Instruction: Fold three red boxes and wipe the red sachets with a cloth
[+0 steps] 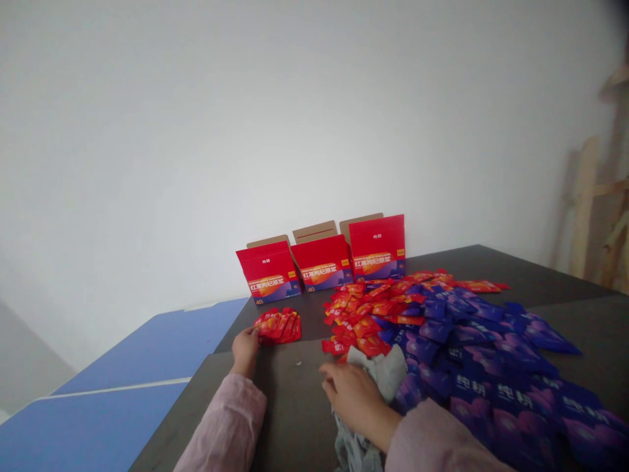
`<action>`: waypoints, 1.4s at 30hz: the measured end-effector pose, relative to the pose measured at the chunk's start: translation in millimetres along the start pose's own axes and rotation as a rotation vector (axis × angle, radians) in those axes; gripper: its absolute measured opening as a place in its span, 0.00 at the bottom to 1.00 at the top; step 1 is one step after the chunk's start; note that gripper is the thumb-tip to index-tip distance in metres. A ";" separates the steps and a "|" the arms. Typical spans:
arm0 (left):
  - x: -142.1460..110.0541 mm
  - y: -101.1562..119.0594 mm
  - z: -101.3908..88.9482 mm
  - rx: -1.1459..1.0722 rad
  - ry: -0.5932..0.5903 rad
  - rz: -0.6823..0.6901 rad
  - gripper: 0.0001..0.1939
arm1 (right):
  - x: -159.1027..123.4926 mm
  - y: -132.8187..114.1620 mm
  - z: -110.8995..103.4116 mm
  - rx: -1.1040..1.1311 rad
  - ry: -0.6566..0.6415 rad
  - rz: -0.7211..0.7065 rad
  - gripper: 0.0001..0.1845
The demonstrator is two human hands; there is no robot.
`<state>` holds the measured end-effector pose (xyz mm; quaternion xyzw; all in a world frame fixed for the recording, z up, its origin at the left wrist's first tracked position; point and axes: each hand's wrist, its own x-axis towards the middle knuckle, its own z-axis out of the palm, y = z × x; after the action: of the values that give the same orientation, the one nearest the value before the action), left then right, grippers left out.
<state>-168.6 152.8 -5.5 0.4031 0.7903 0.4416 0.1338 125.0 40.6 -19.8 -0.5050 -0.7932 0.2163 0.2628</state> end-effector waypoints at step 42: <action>-262.5 71.1 30.9 0.101 -0.655 0.657 0.37 | 23.5 84.8 -69.2 -0.199 0.438 -0.094 0.17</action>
<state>53.6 -6.9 -3.8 0.7563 0.5575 0.2711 0.2092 219.0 101.1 -13.5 -0.5260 -0.7571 0.0099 0.3872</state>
